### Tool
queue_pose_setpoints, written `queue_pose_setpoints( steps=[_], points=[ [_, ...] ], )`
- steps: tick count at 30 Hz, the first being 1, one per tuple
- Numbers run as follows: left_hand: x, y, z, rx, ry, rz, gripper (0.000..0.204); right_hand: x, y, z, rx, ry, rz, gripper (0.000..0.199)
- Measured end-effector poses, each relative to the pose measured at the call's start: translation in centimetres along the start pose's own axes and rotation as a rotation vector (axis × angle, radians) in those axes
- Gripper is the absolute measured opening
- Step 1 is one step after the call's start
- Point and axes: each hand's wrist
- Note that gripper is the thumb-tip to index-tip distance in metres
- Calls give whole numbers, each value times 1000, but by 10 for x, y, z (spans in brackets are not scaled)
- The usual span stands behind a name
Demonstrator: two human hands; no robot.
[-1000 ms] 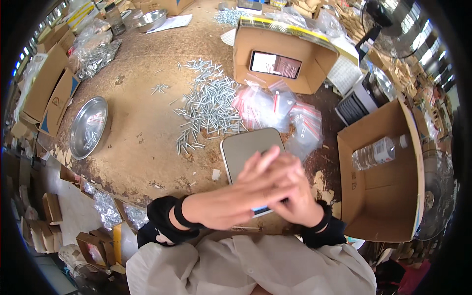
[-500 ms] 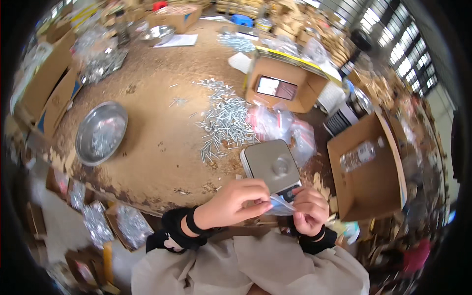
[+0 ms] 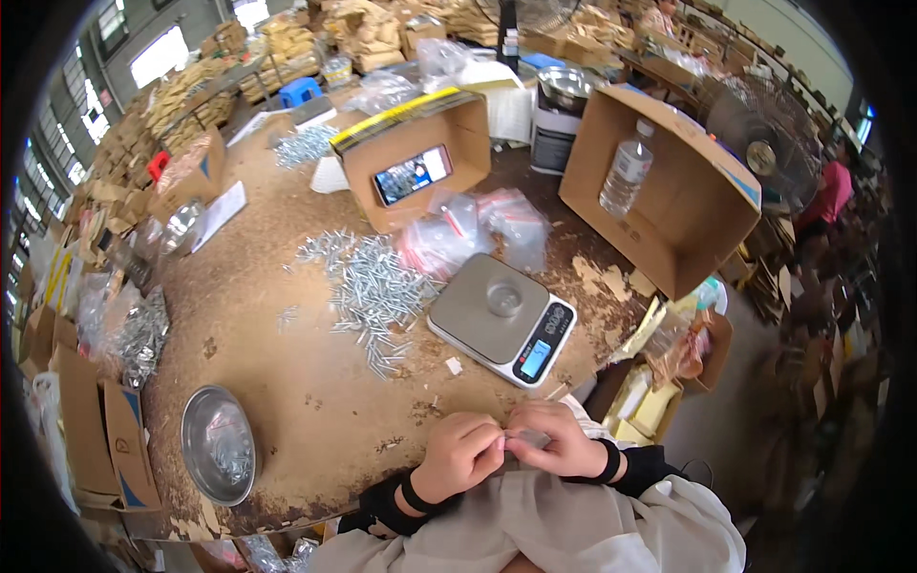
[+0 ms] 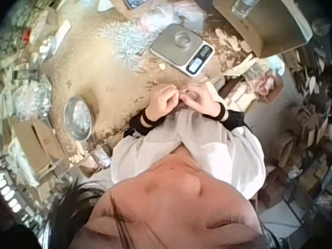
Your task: The person repeatedly scoops nails from a pile on a table, places them onto a digital scale, and transfers them into small plastic bags. The person seals each bag and sets it aside, continuing the cycle of weighing and packaging throughout the video.
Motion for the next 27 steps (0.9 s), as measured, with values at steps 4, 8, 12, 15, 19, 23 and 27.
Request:
queue_pose_setpoints(
  steps=[4, 8, 12, 15, 19, 23, 27],
  points=[
    [8, 5, 0, -28, 50, 88, 6, -1, 2, 4, 4, 109, -111, 9],
    [16, 7, -1, -8, 35, 138, 5, -7, -3, -5, 59, 121, -161, 8],
    [25, 3, 1, -10, 10, 168, 8, -14, -10, -31, 200, 22, -179, 11],
    [26, -9, -8, -10, -72, 270, 5, -20, -11, -60, 260, -98, -249, 14],
    [18, -28, 2, -216, -270, 357, 15, -24, -21, -94, 398, -205, -308, 16],
    [9, -29, 8, -285, -303, 300, 18, -30, -26, -113, 470, -318, -348, 19],
    [3, -19, 41, -888, -450, 376, 27, -39, -41, -122, 537, -409, -412, 19]
  ],
)
Point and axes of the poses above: each hand's wrist, its own z-axis away from the middle knuckle, its own y-axis out of the palm, x = y × z, and after that the axes turned 6 degrees about -x, right-handed
